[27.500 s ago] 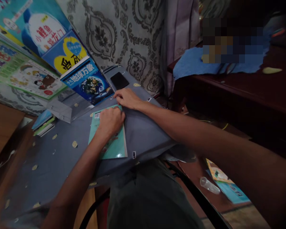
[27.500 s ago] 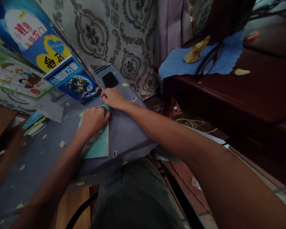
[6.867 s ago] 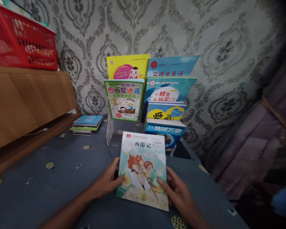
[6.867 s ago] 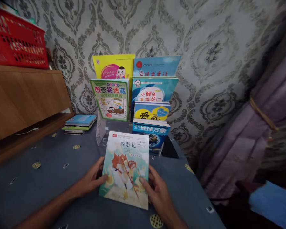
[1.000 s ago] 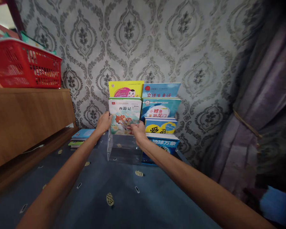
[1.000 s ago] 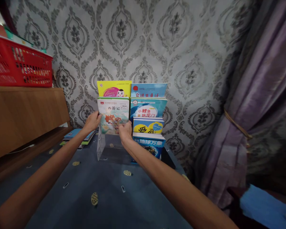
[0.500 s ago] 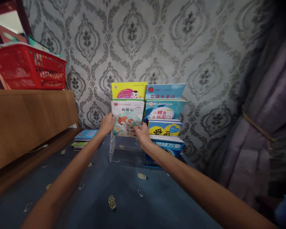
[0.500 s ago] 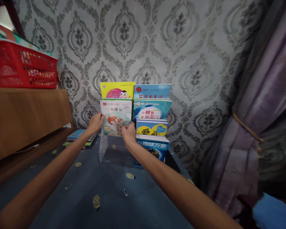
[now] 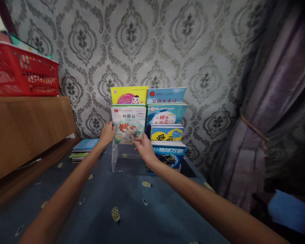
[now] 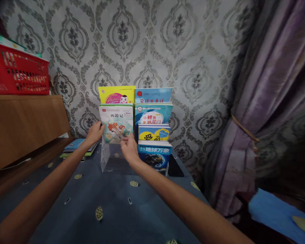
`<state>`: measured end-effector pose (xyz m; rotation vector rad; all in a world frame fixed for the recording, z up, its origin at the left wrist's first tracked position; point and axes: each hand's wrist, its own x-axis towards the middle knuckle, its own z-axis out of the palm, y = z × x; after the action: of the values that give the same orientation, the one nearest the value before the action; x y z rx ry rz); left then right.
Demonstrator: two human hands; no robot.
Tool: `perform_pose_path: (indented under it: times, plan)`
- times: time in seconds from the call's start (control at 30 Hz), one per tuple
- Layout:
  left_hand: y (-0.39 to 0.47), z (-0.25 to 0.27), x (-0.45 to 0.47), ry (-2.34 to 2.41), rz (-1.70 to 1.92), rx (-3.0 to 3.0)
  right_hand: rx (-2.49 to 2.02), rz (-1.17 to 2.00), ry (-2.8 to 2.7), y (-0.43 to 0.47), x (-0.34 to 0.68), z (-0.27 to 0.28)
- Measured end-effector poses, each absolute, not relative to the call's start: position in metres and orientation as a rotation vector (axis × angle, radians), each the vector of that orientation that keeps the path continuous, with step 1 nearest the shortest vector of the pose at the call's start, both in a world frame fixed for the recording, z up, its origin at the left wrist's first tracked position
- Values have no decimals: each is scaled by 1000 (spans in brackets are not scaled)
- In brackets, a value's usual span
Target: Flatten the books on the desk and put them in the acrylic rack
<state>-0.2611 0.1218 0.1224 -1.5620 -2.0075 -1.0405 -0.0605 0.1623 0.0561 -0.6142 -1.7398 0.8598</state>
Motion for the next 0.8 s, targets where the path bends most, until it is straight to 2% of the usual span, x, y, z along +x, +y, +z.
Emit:
perform_pose_path:
  times: [0.2,0.37,0.47,0.6,0.8]
  plan:
    - [110,107,-257,-1928,-1175,-1561,-448,929,-1804,109,-6,63]
    - [87,62,-249,-1802,-1444,-1547,-447,813,-1977,70,38,47]
    - [72,35,-240,-1779,-1467,-1583,-524,773,-2013,59,57,32]
    - [65,22,-214,-1713,-1443,-1747,-638,695,-1858,70,81,29]
    - [92,40,-156,-1603,-1571,-2113,-823,366,-1423,138,112,54]
